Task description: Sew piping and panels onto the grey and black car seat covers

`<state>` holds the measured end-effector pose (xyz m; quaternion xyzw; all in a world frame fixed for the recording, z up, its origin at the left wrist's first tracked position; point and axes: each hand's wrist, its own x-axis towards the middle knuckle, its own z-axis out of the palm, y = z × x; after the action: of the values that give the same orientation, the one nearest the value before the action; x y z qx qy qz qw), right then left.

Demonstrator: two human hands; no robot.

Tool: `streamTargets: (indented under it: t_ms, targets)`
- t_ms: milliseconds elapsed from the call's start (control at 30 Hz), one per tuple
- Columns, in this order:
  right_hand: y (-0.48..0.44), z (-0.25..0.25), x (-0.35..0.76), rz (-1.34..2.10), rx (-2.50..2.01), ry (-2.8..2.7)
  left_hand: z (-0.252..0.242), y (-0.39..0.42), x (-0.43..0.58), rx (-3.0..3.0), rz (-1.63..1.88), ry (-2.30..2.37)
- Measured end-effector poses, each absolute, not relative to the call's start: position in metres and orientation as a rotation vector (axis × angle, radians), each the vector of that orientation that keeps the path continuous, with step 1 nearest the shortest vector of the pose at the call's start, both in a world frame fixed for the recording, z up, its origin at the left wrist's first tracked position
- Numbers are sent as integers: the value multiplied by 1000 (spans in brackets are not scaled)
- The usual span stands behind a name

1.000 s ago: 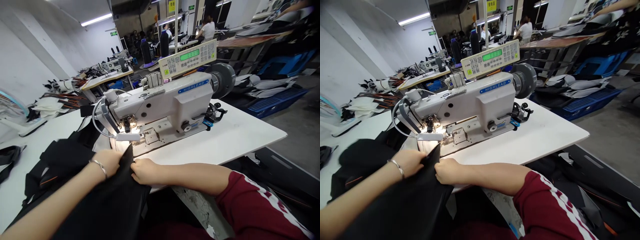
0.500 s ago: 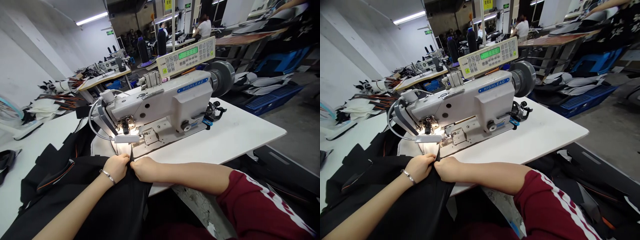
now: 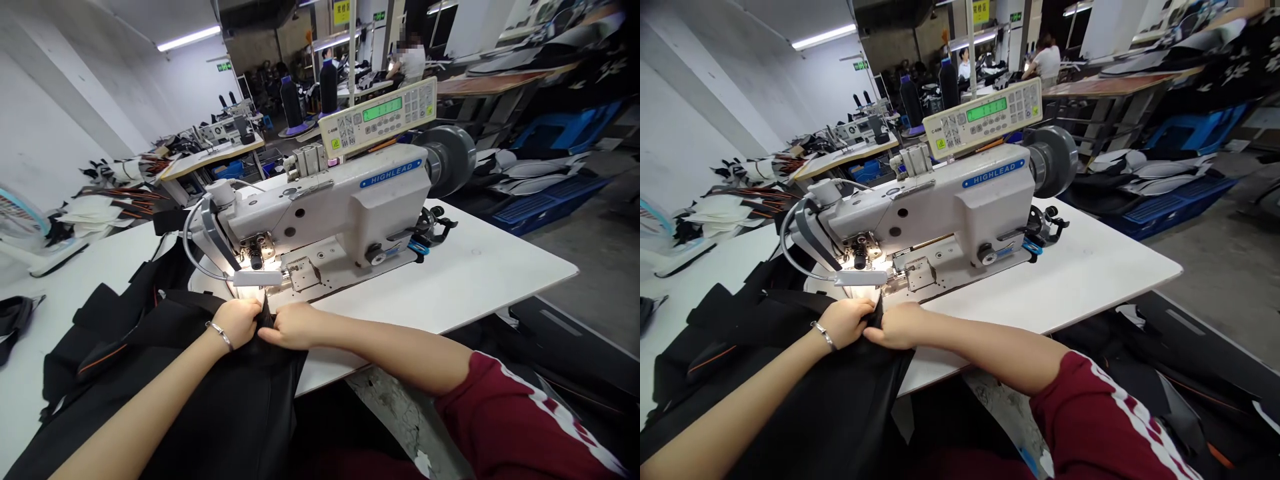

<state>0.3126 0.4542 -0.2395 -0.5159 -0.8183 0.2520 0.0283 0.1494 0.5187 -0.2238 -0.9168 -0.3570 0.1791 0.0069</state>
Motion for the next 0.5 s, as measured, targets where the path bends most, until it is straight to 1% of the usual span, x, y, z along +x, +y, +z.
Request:
streamTargets:
  t_ms: [67,167,233,300,367,500]
  targets:
    - [463,-227,328,886,-1609,-2572,-209,519,147,-2842,579,-1063]
    - [474,-215,351,989,-1587,-2672,-170,528,134,-2606,668,-1089]
    - [478,-212,360,925,-1621,-2709,-146,532,124,-2468,787,-1181]
    - [477,-213,364,805,-1674,-2722,-135,526,121,-2496,883,-1290]
    - [475,-218,361,680,-1683,-2687,-143,509,126,-2634,857,-1382]
    - [467,-237,343,595,-1504,-2489,-192,472,140,-2834,493,-1659]
